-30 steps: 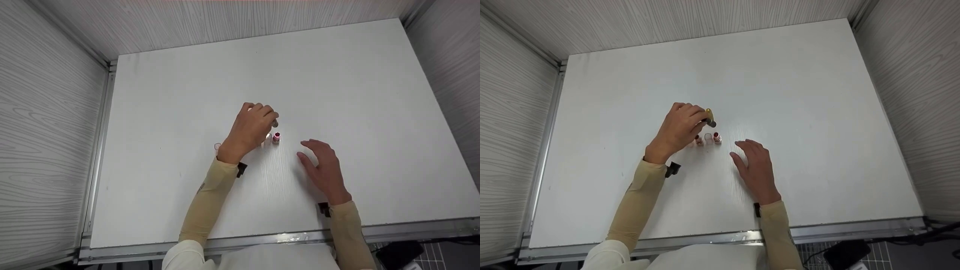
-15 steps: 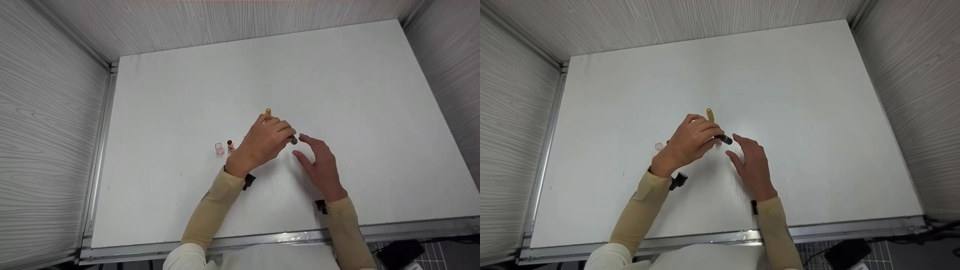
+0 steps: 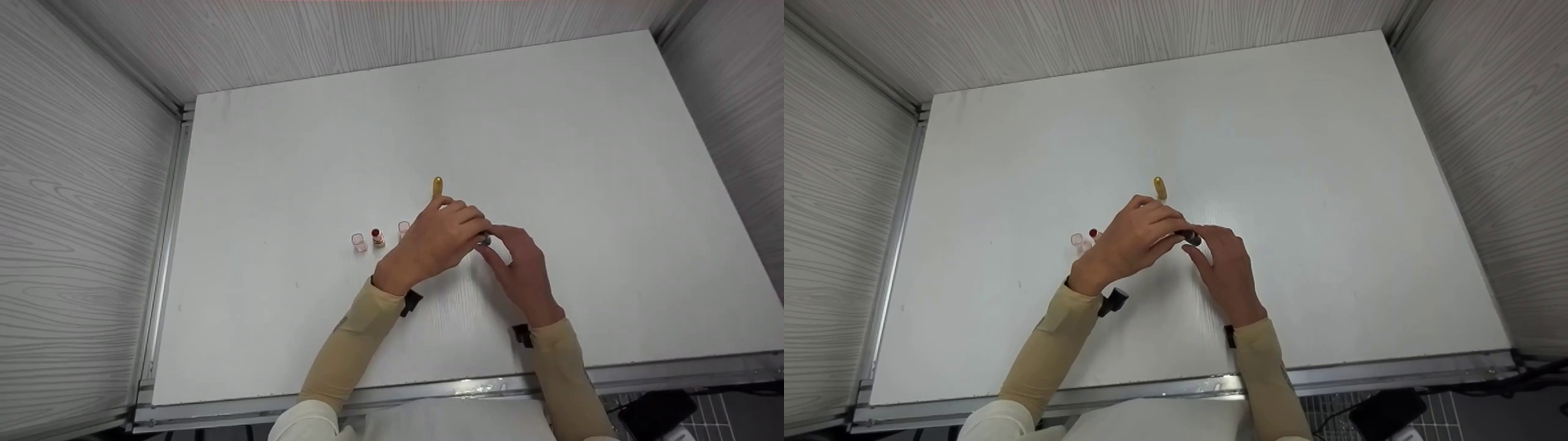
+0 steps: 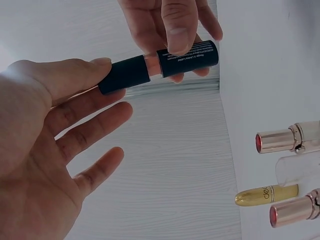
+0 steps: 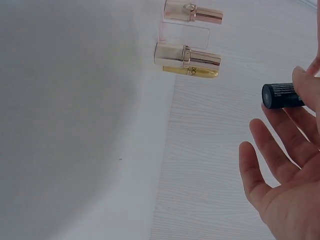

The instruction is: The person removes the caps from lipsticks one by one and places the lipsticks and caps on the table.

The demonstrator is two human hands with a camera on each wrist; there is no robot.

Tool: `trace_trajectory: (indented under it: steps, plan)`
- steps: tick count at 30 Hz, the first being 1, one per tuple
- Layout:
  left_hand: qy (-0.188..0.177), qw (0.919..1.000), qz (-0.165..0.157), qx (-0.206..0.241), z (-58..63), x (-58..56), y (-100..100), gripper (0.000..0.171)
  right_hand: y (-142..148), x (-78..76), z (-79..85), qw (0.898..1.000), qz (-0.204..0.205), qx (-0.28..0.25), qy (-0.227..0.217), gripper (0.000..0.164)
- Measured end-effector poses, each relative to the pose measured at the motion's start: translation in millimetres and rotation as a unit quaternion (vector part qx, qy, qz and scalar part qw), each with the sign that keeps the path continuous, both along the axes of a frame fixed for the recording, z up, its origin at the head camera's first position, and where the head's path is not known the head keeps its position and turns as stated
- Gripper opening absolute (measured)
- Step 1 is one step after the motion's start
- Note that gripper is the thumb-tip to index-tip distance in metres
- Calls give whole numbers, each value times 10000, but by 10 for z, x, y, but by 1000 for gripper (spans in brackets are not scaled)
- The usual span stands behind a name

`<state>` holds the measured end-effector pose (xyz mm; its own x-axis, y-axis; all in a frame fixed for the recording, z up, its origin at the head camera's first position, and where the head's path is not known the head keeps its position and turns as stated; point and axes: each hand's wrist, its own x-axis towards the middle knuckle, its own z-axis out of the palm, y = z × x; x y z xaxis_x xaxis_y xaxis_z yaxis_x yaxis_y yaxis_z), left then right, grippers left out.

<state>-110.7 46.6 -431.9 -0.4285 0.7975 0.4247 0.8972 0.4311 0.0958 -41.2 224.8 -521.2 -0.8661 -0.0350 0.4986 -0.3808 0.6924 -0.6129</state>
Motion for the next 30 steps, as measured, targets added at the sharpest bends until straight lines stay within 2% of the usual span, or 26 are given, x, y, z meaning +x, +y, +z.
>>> trace_trajectory:
  steps: [5, 13, 19, 22, 30]
  plan:
    - [-113, 9999, -78, 29, 9, 14, -4, 14, 13, 0, -5, 9999, 72, -90, 83, 34]
    - [-417, 9973, 37, -602, -32, 37, -17, 14, 6, 21, -14, 9998, 146, -98, -84, 32]
    - [-433, 9953, 105, -857, -71, 36, -24, 16, -5, 36, 1, 9998, 107, 9, -176, 31]
    - [-439, 9952, 36, -879, -64, 25, -31, 15, 7, 39, 3, 9998, 126, -21, -151, 31]
    - [-915, 9916, -224, -889, -35, -2, -71, 15, 42, 43, 48, 9994, 330, -55, -66, 28]
